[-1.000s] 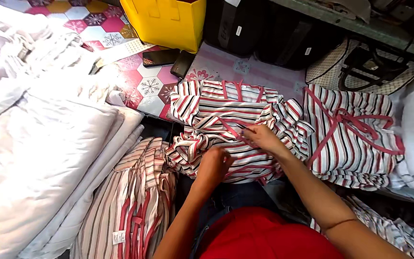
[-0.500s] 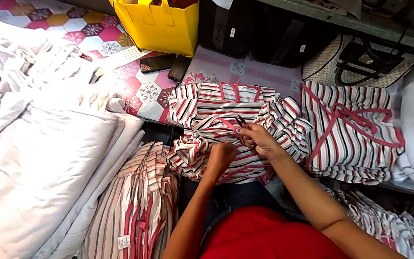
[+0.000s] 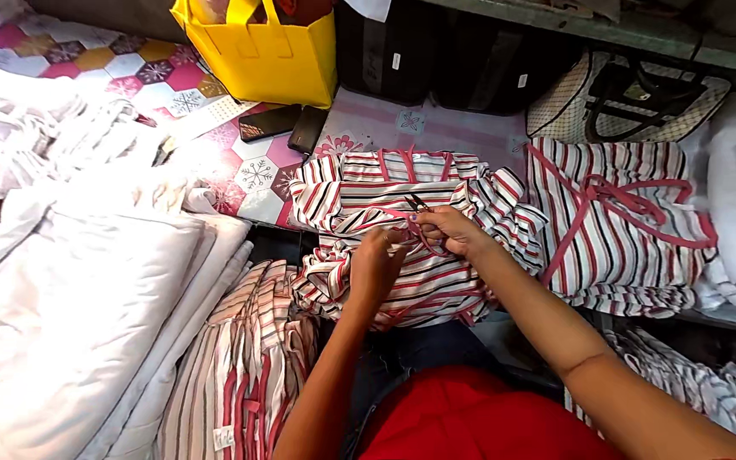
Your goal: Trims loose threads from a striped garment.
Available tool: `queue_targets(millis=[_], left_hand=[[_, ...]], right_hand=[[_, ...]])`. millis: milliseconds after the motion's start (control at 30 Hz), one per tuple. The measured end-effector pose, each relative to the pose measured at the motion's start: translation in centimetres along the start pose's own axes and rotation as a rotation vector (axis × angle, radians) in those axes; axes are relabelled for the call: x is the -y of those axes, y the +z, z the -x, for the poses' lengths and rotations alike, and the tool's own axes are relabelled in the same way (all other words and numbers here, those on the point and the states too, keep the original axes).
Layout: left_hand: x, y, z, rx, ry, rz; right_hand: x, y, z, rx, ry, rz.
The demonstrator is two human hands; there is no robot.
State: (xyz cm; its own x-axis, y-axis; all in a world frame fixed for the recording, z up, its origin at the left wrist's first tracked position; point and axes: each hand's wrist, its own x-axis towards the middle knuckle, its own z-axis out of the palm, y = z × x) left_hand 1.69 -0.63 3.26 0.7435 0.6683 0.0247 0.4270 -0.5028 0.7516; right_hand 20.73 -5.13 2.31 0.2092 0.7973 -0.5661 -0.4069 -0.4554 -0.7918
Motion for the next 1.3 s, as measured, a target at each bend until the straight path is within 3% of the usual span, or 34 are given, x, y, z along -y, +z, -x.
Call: queue_targets(millis=[67, 133, 267, 367, 467, 600, 767, 900, 1000, 1167, 1300], left_hand=[[1.3, 0.5, -2.7, -0.027, -0.068, -0.123], [2.7, 1.7, -4.5, 0.038, -0.096, -0.196], [3.7, 0.3, -5.9, -0.013, -0.095, -0.004], [2.9, -1.1, -6.1, 0.048, -0.113, 0.052], [2.8, -0.9, -5.8, 0.103, -0.108, -0.026], [2.7, 0.4, -1.4, 0.244, -0.069, -0.136], [3.2, 4.9, 2.3, -0.076, 0.24, -0.287], [3.2, 6.6, 0.6, -0.283, 0.17, -0.409], [3.6, 6.6, -0.1, -0.379, 0.256, -0.418], [3.3, 6.3, 3.5, -0.258, 0.405, -0.427], [4.0, 7.0, 5.2, -0.208, 0.351, -0.497]], right_hand=[[-0.1, 0.2, -0.5, -0.03, -0.076, 0.075], [-0.1, 0.4, -0.4, -0.15, -0.258, 0.354], [-0.7, 1.4, 1.8, -0.426, -0.621, 0.901], [-3.9, 2.0, 1.7, -0.452, -0.782, 1.131], [-5.1, 1.2, 1.1, -0.454, -0.72, 1.182], [-4.5, -1.3, 2.0, -0.394, -0.628, 1.141], [-4.5, -0.6, 1.7, -0.403, -0.616, 1.255], [-3.6, 0.4, 0.5, -0.402, -0.581, 1.233], [-1.7, -0.1, 0.1, -0.301, -0.505, 1.069], [-0.3, -1.4, 0.4, -0.256, -0.357, 0.867], [-1.5, -1.9, -2.6, -0.275, -0.377, 0.885]])
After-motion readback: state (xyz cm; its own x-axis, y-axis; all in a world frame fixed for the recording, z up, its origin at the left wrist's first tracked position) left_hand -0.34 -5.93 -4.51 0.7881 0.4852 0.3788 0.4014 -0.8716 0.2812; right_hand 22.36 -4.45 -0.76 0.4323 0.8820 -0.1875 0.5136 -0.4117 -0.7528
